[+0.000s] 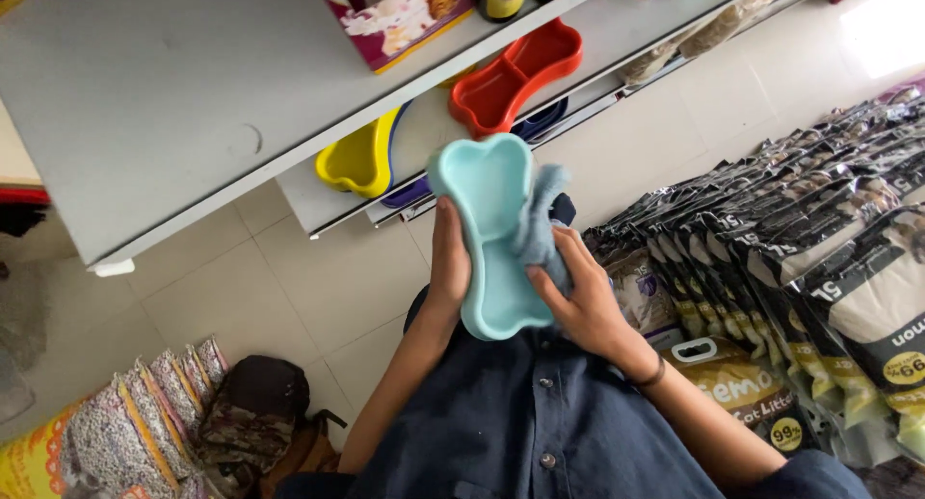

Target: Wiping plastic pet bowls with a cloth and organizing them on a shelf.

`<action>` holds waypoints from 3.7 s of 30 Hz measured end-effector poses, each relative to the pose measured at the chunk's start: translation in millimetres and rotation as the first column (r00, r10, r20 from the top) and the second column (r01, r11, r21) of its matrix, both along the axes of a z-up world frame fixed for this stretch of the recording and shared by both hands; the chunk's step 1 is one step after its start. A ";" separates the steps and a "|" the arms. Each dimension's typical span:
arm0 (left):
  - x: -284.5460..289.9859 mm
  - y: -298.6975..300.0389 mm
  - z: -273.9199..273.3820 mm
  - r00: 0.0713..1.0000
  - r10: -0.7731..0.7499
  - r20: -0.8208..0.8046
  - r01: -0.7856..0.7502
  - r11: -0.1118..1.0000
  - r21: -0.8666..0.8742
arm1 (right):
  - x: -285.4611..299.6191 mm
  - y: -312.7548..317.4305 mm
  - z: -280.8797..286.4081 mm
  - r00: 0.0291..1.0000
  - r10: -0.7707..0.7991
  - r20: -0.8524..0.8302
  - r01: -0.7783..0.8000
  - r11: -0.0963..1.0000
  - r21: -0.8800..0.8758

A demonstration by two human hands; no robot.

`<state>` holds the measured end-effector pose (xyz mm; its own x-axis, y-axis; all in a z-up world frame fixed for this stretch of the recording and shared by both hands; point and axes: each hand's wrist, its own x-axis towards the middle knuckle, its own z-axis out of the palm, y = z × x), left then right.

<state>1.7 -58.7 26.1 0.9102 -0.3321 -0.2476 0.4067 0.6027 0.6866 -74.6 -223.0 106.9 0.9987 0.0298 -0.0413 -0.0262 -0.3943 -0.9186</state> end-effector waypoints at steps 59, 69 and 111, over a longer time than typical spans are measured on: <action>181.3 -75.2 -52.6 0.936 -0.287 0.204 0.068 0.717 0.694 | 36.7 -56.2 -40.5 0.960 0.057 -0.276 0.009 0.973 0.232; 326.3 -126.8 -128.8 0.678 -0.735 0.006 0.449 0.421 0.788 | 150.0 -108.8 -171.5 0.950 -0.072 -0.305 0.284 0.611 0.739; 185.6 99.5 -131.3 0.959 -0.238 0.152 -0.216 -0.269 0.939 | 20.4 -83.0 -184.0 0.781 -0.248 -0.573 0.528 0.752 0.395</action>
